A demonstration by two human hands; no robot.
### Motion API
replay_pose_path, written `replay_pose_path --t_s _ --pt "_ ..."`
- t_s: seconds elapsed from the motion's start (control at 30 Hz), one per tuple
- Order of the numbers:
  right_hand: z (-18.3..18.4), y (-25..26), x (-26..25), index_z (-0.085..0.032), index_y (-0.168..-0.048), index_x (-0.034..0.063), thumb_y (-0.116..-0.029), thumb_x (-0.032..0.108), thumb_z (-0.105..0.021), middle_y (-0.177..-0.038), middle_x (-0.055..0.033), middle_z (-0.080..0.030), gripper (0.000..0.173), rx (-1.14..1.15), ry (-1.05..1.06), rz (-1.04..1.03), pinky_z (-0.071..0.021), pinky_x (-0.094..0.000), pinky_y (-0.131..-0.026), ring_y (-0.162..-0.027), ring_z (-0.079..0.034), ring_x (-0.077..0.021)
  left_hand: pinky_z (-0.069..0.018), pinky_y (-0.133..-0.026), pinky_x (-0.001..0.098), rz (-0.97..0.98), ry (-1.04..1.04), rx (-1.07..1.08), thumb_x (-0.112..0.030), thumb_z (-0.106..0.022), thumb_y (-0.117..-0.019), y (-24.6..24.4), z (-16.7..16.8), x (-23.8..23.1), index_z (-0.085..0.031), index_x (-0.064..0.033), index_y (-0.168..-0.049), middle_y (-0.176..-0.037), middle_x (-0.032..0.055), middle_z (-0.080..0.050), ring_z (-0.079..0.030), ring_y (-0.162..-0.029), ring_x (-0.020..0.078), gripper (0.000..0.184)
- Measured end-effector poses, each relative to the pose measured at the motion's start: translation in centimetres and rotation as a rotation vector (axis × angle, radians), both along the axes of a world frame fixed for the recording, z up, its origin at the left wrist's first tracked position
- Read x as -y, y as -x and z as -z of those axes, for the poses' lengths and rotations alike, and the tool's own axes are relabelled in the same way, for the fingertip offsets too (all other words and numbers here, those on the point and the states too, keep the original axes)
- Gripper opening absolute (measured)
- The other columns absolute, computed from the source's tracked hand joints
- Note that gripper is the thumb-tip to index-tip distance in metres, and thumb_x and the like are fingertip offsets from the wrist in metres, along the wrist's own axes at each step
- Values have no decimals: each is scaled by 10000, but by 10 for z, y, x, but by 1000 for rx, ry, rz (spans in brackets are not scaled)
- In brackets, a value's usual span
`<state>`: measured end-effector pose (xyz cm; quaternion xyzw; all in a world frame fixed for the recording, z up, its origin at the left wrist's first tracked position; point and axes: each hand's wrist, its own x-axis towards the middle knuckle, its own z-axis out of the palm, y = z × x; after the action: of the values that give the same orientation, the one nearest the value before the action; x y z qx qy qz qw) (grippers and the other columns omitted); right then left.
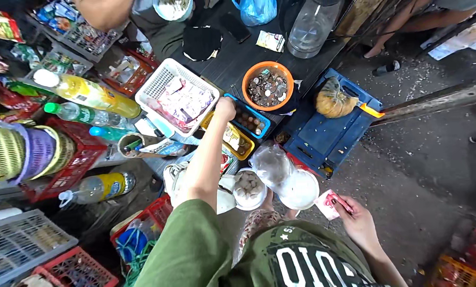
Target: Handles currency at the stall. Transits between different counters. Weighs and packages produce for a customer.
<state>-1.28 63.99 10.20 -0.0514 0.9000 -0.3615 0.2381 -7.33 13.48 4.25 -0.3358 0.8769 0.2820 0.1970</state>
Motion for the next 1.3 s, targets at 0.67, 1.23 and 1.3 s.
replay_pose_path --t_s 0.67,1.23,1.3 --pt "0 -26 -39 -719 -1050 36 -908 187 -621 -799 16 -695 230 6 63 144 -529 -176 -641 -675 -618 45 -451 -1069 651 281 151 -113 -97 -620 -983 87 -27 -12 -715 -52 -1194 -1319 225 -646 -574 -1300 422 235" --pt "-3 -23 -4 -688 -1088 21 -945 111 -635 -809 39 -672 177 193 177 238 -515 -149 -642 -676 -606 53 -518 -968 579 -223 -195 -240 -201 -633 -1018 -102 1 -60 -687 63 -1161 -1102 262 -689 -670 -1058 387 305" --pt "-1 -26 -3 -692 -1088 39 -950 132 -639 -813 45 -676 175 198 171 224 -515 -147 -642 -675 -607 53 -470 -1048 654 -45 -34 -2 -169 -688 -976 -96 5 -65 -716 41 -1151 -1238 304 -655 -615 -1215 467 275"
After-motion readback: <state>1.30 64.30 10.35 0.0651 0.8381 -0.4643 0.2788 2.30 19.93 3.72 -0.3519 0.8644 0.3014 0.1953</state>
